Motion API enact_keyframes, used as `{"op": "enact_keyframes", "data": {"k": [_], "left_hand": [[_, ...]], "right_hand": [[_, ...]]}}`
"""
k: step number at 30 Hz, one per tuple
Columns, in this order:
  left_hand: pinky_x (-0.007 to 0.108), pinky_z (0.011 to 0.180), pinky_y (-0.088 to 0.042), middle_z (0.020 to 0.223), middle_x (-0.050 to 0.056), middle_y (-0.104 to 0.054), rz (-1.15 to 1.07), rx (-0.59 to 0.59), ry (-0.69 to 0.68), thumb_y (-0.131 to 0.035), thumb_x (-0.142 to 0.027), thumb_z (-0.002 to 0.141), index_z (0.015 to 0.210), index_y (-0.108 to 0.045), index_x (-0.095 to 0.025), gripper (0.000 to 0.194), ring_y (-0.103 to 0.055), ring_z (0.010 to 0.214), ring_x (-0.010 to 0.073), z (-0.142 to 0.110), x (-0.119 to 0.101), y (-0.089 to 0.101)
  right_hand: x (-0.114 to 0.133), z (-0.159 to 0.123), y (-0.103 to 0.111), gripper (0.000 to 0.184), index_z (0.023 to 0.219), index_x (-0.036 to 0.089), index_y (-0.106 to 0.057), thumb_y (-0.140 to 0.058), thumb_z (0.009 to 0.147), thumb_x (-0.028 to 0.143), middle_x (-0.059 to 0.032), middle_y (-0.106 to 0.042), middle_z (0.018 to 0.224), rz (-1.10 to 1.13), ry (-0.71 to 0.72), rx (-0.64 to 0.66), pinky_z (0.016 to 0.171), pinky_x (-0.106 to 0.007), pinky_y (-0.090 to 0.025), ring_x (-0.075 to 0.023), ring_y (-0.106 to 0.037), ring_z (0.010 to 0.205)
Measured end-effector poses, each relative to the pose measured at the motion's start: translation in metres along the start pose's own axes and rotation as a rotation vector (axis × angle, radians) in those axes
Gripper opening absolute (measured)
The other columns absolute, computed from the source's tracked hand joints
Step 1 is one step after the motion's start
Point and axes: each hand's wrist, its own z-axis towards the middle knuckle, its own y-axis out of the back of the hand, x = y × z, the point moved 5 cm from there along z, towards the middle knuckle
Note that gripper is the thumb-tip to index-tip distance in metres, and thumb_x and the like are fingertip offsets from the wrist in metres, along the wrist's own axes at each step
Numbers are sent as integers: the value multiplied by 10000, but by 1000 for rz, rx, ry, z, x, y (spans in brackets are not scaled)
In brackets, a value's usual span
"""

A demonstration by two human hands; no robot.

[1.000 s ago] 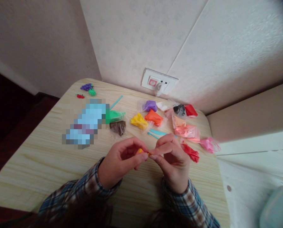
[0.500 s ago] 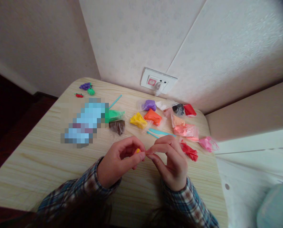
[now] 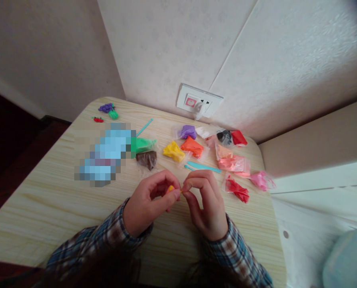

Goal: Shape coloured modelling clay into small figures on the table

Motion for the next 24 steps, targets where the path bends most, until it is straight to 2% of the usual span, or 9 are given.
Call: {"op": "enact_keyframes", "data": {"k": [4,7,10,14,17,21,24], "left_hand": [[176,426,-366,562,-45,-475,23,-7,15,-546,-253,714,697,-502,-153,110,-434,463,67,0,2,0],[173,419,-362,563,-45,-481,60,-21,22,-528,-254,722,699,-492,-157,106,-433,456,66,0,2,2],[185,433,-365,546,-51,-466,201,-61,-42,-506,-238,733,699,-502,-162,83,-437,463,77,-1,-1,3],[217,503,-385,582,-33,-514,586,-133,-190,-528,-200,724,701,-555,-164,51,-476,529,104,0,-6,2],[256,617,-424,693,-3,-594,797,-153,-236,-526,-162,725,723,-567,-168,41,-546,651,138,4,-1,0],[308,705,-443,778,22,-616,950,-159,-206,-492,-142,750,773,-566,-166,81,-572,741,174,11,11,1],[311,712,-453,818,31,-618,954,-167,-212,-500,-145,747,814,-570,-162,99,-576,762,179,12,12,5]], "right_hand": [[-3,1,5,122,861,204,-473,-444,825,91,-30,-496,837,-62,-18,-43,702,-316,-432,-163,-500,799],[-15,1,20,92,826,206,-485,-439,829,125,-28,-488,819,-70,-130,-228,722,-341,-418,-170,-493,800],[-29,-1,30,56,808,201,-499,-455,839,185,-19,-482,802,65,-264,-374,706,-331,-415,-157,-490,763],[-40,-1,27,38,841,198,-513,-475,845,199,-5,-498,804,315,-390,-356,662,-280,-424,-125,-504,719],[-43,-2,24,35,835,192,-523,-490,844,189,4,-520,781,450,-438,-335,661,-257,-427,-108,-516,703],[-46,-3,23,31,822,191,-532,-506,839,193,12,-530,742,525,-472,-327,661,-251,-423,-105,-515,697],[-49,-5,23,29,820,192,-540,-518,834,204,14,-534,730,547,-502,-319,661,-253,-418,-107,-511,697]]}}
